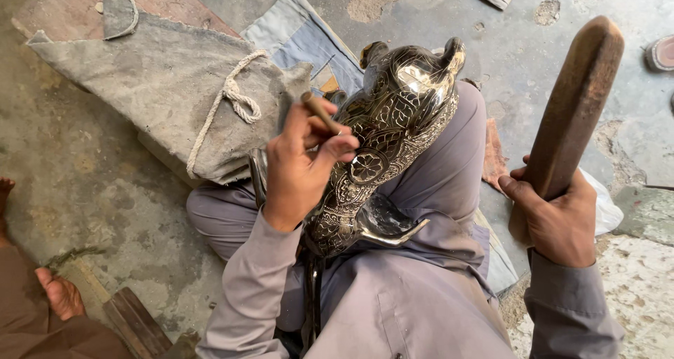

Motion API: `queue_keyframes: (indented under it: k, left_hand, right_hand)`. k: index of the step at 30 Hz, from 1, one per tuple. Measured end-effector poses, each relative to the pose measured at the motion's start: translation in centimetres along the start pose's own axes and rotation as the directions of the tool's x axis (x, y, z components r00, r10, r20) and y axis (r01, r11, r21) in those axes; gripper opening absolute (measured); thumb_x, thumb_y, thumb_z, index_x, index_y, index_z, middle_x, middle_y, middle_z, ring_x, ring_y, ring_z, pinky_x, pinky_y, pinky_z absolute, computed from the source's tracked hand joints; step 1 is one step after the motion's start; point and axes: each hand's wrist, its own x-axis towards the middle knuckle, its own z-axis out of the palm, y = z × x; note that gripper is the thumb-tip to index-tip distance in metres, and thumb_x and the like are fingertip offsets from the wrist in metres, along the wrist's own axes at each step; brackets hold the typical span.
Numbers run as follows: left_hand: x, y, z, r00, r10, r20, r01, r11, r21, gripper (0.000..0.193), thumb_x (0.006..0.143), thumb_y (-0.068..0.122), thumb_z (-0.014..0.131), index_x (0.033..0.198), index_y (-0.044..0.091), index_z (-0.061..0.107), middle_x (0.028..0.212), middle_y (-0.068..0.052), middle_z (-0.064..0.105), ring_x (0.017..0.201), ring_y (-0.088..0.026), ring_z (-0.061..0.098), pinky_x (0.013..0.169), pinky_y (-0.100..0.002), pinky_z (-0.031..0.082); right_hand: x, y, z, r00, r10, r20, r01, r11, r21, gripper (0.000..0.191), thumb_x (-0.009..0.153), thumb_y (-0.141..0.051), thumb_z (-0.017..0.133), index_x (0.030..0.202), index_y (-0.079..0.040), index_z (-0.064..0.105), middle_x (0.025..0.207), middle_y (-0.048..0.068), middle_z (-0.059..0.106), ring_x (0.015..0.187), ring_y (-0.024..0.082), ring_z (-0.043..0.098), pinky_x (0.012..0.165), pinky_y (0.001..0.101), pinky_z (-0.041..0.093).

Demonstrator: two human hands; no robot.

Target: The person sits cross-legged on the floor with a brass animal figurine held between their legs, positions a small punch against its engraved surface, and strikes the punch with a wooden mallet, repeatedly repositioning the punch to chase the decorative pattern across the figurine's body.

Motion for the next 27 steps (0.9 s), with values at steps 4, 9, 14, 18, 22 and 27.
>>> queue_keyframes:
  k: [4,9,14,18,22,27]
  left_hand:
    - [1.5,0.2,1.4,0.978,0.198,0.069,-0.205,0.973,0.109,0.033,0.096,0.024,0.076,0.120,0.006,0.061,0.097,-0.005,0.073,0.090,-0.013,0.077,0.073,-0.025,0.067]
    - [2.6,0.0,2.1,0.934,0.300,0.193,-0.329,0.934,0.138,0.039,0.097,0.023,0.078,0.129,0.010,0.062,0.094,-0.005,0.072,0.084,-0.013,0.075,0.070,-0.028,0.060]
    - [2.7,-0.5,2.5,0.893,0.389,0.227,-0.439,0.865,0.243,0.045,0.097,0.025,0.079,0.136,0.014,0.059,0.090,-0.006,0.068,0.081,-0.018,0.071,0.068,-0.034,0.056]
    - [2.9,-0.5,2.7,0.878,0.394,0.270,-0.465,0.836,0.290,0.045,0.098,0.021,0.077,0.138,0.013,0.057,0.090,-0.006,0.066,0.078,-0.019,0.069,0.066,-0.036,0.055]
    - [3.2,-0.3,2.7,0.867,0.396,0.302,-0.479,0.827,0.293,0.045,0.098,0.016,0.077,0.137,0.012,0.056,0.090,-0.007,0.064,0.075,-0.020,0.068,0.065,-0.036,0.055]
    - [3.6,0.2,2.1,0.836,0.429,0.342,-0.516,0.827,0.223,0.042,0.097,0.004,0.072,0.134,0.017,0.056,0.099,-0.007,0.066,0.085,-0.022,0.071,0.073,-0.035,0.059]
  right_hand:
    - [-0.3,-2.0,0.3,1.000,-0.007,-0.007,0.006,0.998,-0.065,0.037,0.088,-0.011,0.082,0.117,0.001,0.064,0.099,0.005,0.070,0.084,0.013,0.065,0.075,0.0288,0.053]
    - [-0.5,-3.8,0.6,0.970,-0.241,-0.038,0.226,0.945,-0.238,0.036,0.089,-0.013,0.083,0.113,0.000,0.059,0.099,0.007,0.068,0.088,0.015,0.065,0.079,0.0292,0.053]
    - [1.4,-4.4,1.0,0.874,-0.485,0.023,0.361,0.618,-0.698,0.037,0.093,-0.017,0.084,0.117,0.000,0.061,0.098,0.017,0.068,0.085,0.029,0.066,0.081,0.0423,0.051]
    - [2.6,-6.8,1.4,0.809,-0.570,0.143,0.355,0.280,-0.892,0.030,0.091,-0.009,0.077,0.117,-0.002,0.065,0.099,0.017,0.071,0.083,0.032,0.066,0.080,0.0469,0.049]
    - [2.3,-10.6,1.2,0.848,-0.492,0.198,0.314,0.165,-0.935,0.028,0.088,-0.006,0.077,0.113,-0.003,0.067,0.093,0.017,0.072,0.070,0.031,0.065,0.068,0.0472,0.048]
    - [0.3,-11.4,1.9,0.766,-0.625,0.149,0.521,0.469,-0.713,0.035,0.076,-0.001,0.076,0.108,-0.001,0.060,0.092,0.017,0.070,0.079,0.032,0.068,0.071,0.0448,0.053]
